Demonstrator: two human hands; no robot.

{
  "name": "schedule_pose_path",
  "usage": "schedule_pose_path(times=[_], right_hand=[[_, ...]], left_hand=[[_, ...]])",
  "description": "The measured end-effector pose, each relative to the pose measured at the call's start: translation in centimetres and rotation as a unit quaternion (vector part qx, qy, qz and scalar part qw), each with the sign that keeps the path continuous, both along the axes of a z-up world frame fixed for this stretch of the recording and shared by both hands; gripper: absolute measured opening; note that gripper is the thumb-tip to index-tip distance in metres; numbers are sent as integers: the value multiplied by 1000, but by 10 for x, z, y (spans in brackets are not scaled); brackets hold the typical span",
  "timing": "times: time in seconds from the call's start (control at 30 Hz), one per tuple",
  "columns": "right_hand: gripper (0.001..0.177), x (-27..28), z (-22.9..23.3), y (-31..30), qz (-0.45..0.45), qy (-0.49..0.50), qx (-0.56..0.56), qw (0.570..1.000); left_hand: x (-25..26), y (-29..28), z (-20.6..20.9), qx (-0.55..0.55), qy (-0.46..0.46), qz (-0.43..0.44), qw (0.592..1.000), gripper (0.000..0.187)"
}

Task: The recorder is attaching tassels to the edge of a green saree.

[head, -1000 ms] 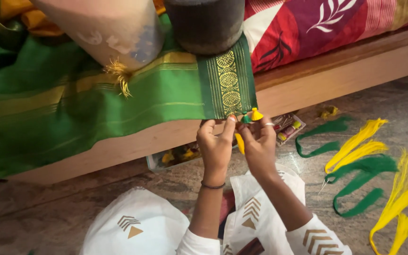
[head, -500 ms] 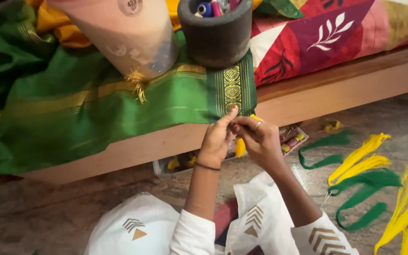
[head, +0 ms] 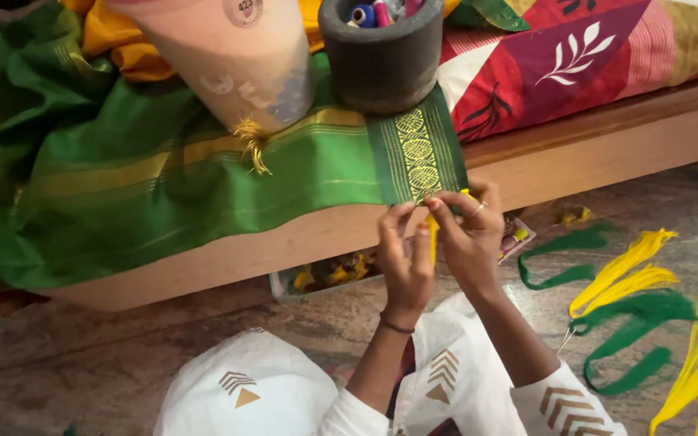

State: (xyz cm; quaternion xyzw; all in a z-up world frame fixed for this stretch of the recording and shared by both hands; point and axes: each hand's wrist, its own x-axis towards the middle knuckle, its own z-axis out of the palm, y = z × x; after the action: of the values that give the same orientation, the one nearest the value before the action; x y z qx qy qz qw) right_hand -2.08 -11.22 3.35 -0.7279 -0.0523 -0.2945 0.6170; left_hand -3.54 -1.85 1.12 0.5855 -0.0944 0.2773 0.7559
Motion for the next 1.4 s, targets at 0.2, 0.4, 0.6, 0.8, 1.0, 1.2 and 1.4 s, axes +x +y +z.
schedule_pose_path(times=[0.2, 0.4, 0.6, 0.8, 1.0, 1.2, 1.4], right_hand=[[5, -7, 11, -6, -136, -133, -167, 967], [6, 4, 39, -15, -38, -120, -231, 965], [6, 10, 51, -12, 87, -21, -113, 990], [7, 30, 35, -18, 166, 61, 77, 981], [4, 27, 44, -10, 186, 84, 139, 969], [6, 41, 33, -19, 219, 95, 121, 964], [7, 47, 51, -21, 238, 148, 141, 950]], left_hand=[[20, 28, 31, 251, -117, -53, 959, 37], [51, 30, -8, 75, -4, -249, 966, 26], [67, 21, -13, -79, 116, -304, 942, 22], [53, 17, 6, 43, 79, -163, 983, 25], [58, 22, -13, 57, 53, -149, 986, 22], [54, 25, -2, 75, 108, -146, 981, 19], [60, 28, -14, 27, 87, -173, 981, 24]])
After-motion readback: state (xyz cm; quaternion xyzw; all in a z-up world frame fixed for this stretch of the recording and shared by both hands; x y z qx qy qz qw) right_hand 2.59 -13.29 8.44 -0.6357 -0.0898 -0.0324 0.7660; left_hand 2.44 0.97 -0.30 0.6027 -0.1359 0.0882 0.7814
